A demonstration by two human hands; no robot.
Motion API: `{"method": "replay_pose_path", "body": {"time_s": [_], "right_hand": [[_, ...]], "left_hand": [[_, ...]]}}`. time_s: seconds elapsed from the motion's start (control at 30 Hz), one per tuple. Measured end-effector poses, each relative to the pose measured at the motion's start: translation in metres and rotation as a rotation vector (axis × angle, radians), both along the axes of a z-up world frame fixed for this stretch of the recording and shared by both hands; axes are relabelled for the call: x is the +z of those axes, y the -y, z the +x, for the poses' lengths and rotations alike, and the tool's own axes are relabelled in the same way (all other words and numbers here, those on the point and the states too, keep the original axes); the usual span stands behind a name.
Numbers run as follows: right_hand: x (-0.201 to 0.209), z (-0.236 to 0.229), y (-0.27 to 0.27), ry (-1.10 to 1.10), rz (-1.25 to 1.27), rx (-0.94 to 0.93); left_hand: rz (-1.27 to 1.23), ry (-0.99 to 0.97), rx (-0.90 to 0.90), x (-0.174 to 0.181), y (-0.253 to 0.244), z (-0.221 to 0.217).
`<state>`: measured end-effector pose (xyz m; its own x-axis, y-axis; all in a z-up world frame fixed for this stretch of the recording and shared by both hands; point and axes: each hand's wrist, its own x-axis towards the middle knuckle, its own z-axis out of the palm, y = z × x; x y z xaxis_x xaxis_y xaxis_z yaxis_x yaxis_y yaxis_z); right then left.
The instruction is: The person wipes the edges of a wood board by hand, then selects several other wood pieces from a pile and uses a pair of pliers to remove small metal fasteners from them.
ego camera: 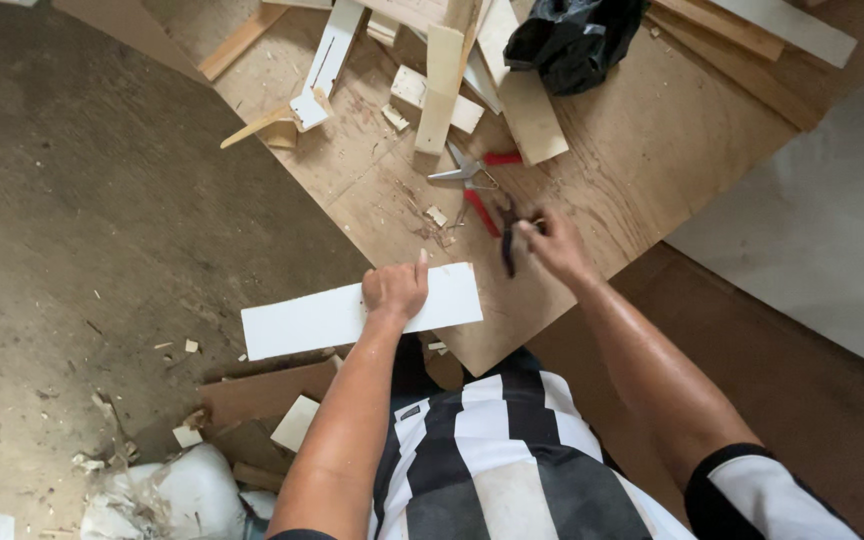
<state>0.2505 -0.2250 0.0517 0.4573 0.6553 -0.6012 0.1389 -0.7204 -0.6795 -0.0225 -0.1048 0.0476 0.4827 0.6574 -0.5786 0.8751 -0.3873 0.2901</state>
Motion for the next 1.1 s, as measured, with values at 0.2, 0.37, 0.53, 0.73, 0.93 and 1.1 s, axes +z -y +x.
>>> {"method": "replay_pose_path", "body": {"time_s": [0.2, 0.37, 0.53, 0.73, 0.93, 1.1], "right_hand": [[0.0, 0.012, 0.0, 0.779, 0.035, 0.406], [0.001, -0.025, -0.032, 0.975, 0.458, 0.744], [-0.014, -0.04, -0.061, 1.011, 0.531, 0.942], [-0.039, -0.038, -0.05, 0.98, 0.649, 0.856], [-0.048, -0.04, -0.049, 1.037, 0.596, 0.858], [-0.046, -0.049, -0.055, 1.247, 0.483, 1.008]], "left_hand": [[-0.055, -0.069, 0.012, -0.002, 0.003, 0.002], [-0.032, -0.046, 0.074, 0.002, 0.008, 0.001], [0.0, -0.035, 0.093, 0.006, 0.013, -0.005], [-0.014, -0.032, 0.136, 0.008, 0.013, -0.008], [-0.032, 0.022, 0.141, 0.01, 0.004, 0.0], [-0.054, 0.03, 0.147, 0.016, 0.003, 0.002]]}}
